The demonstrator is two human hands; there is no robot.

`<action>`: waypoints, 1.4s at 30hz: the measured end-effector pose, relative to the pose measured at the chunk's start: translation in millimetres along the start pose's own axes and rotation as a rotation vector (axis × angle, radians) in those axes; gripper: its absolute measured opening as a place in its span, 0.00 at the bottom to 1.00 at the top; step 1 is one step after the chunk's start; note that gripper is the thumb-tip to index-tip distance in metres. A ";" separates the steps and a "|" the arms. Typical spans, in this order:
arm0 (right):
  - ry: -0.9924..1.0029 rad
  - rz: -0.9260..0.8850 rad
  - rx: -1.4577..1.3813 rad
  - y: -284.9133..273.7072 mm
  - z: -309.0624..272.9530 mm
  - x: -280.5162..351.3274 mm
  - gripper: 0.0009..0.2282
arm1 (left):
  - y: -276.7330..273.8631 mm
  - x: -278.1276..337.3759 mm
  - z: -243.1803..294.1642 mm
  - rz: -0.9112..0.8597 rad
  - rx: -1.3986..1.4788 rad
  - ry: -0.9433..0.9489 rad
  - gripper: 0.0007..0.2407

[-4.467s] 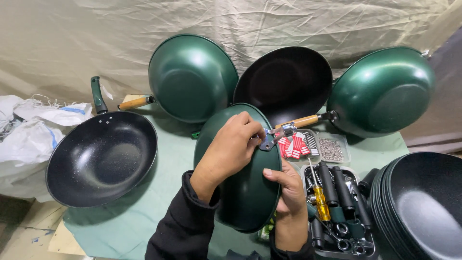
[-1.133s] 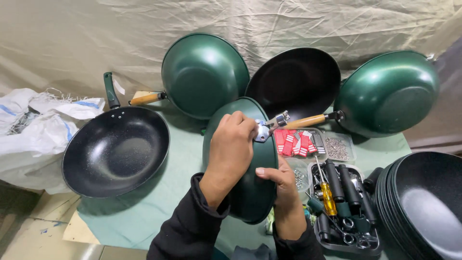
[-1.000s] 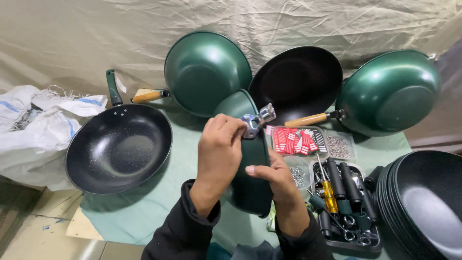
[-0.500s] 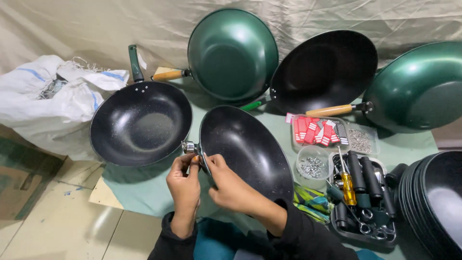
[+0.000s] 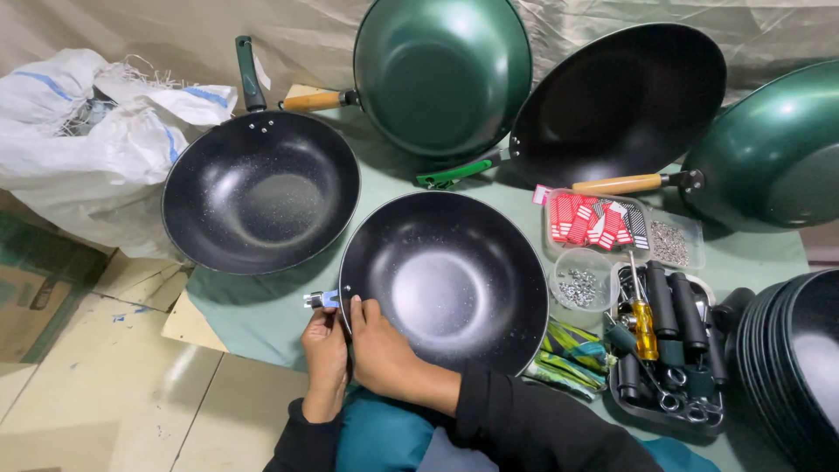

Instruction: Attaching a handle bracket to a wok using screws and a screwdriver

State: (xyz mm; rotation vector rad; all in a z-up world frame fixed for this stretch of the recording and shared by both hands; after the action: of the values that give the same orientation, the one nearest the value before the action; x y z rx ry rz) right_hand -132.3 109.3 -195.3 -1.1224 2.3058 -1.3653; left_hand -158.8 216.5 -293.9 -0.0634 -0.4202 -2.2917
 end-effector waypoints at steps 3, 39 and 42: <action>-0.036 0.025 0.004 6.9 5.4 -3.6 0.38 | 2.1 5.2 -0.6 -0.028 0.043 -0.101 0.04; 0.205 0.141 0.362 -162.6 398.5 83.0 0.06 | 296.7 93.1 55.2 -1.022 -0.959 0.623 0.02; 0.222 0.143 0.503 -149.2 384.8 78.4 0.07 | 346.3 98.5 11.6 -0.952 -1.046 0.803 0.03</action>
State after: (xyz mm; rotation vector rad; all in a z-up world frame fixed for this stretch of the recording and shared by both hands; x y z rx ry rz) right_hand 97.7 -235.3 -265.0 -0.6657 1.9507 -1.9400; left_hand 22.1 -68.7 -168.8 0.6332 1.4398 -2.8697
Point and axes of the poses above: each hand's wrist, its own x-axis away from the middle knuckle, its own y-axis out of the palm, z = x × y, the point moved 4 cm from there along -x, towards the middle knuckle, and after that the axes turned 1 degree about x, right-handed, at the moved point
